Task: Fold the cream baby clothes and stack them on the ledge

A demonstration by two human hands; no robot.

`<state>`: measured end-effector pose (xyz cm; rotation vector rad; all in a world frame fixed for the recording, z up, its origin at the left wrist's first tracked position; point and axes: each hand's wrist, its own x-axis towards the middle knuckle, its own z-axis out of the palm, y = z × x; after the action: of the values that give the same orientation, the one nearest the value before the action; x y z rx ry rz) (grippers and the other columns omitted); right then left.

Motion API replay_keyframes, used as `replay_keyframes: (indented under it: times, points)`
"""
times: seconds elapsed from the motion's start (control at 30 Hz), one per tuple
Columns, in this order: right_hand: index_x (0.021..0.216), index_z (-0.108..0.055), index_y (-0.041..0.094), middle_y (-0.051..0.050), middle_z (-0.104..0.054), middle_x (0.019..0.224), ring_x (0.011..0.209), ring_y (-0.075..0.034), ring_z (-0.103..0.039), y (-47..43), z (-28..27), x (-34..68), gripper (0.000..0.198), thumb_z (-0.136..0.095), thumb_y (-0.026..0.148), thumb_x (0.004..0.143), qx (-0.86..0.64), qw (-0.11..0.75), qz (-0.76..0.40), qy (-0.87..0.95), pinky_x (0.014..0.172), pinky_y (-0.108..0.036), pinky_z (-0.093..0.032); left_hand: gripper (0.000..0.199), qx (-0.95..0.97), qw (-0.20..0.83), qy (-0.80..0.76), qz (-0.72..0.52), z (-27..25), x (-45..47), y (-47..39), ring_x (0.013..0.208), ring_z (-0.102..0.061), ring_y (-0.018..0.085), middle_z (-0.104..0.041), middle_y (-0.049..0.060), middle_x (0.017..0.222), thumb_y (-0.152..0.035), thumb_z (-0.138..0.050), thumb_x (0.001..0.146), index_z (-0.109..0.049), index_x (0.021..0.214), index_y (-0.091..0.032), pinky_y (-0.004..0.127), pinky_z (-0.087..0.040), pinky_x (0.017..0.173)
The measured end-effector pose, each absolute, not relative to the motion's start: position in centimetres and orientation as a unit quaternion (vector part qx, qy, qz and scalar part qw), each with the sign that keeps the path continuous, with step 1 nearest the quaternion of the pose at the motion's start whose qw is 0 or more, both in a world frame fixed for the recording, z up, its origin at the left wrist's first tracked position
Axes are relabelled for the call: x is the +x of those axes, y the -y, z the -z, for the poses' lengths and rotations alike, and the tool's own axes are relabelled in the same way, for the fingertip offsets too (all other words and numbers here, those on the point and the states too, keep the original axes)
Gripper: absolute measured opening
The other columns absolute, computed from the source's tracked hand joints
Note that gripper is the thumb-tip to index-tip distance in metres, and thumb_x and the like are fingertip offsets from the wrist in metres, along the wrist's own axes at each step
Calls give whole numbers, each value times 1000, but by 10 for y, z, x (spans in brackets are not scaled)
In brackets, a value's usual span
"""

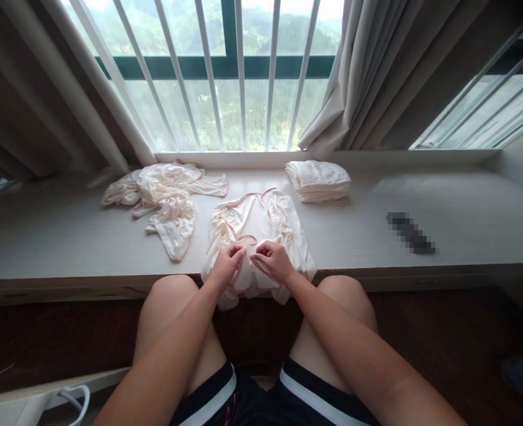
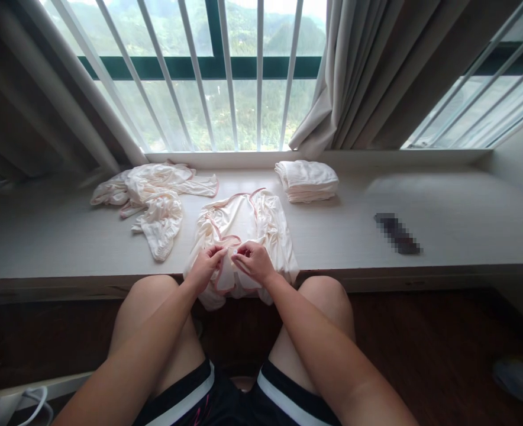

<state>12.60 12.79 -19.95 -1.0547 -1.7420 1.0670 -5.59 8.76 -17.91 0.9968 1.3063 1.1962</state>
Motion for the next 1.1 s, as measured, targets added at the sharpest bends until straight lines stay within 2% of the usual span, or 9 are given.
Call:
replay_keyframes:
  times: [0.1,0.2,0.37,0.7,0.97,1.1]
  points:
    - [82,-71,19,-3,-69,81,72,-16,-59,-123,193,128,30,-77,48,82,-409,406,-424,699,71,-29,-47,33,417,522,-553,-497,177,-52,-87,62,-55,13,-68,2,73,-46,-78,76,-74,86,-14,24,-41,60]
    - [85,-73,19,-3,-71,84,74,-16,-60,-121,188,131,26,-76,45,84,-396,400,-430,706,73,-28,-47,33,428,532,-546,-484,176,-47,-88,74,-63,17,-74,6,86,-44,-79,76,-77,90,-14,27,-47,69]
    - [86,-74,19,-3,-72,84,73,-14,-61,-134,186,136,21,-75,40,86,-387,405,-433,706,71,-26,-46,33,423,552,-517,-499,178,-39,-99,88,-67,20,-76,7,97,-42,-78,77,-76,96,-15,29,-50,81]
    - [85,-75,18,-2,-74,84,77,-14,-64,-162,178,126,12,-75,30,85,-367,385,-464,708,73,-26,-47,37,303,583,-529,-538,173,-47,-109,79,-65,15,-71,3,87,-37,-88,66,-71,91,-15,25,-50,73]
    - [85,-72,18,-2,-71,83,76,-14,-61,-168,179,129,13,-73,30,87,-350,347,-444,748,74,-26,-45,41,320,573,-565,-500,166,-58,-112,73,-65,15,-72,4,83,-40,-88,66,-69,90,-14,26,-51,68]
    - [85,-70,18,0,-69,81,74,-14,-59,-164,182,133,17,-72,35,87,-347,350,-473,730,71,-25,-44,41,343,558,-576,-490,167,-54,-112,72,-65,16,-74,5,83,-40,-87,66,-70,92,-13,27,-49,69]
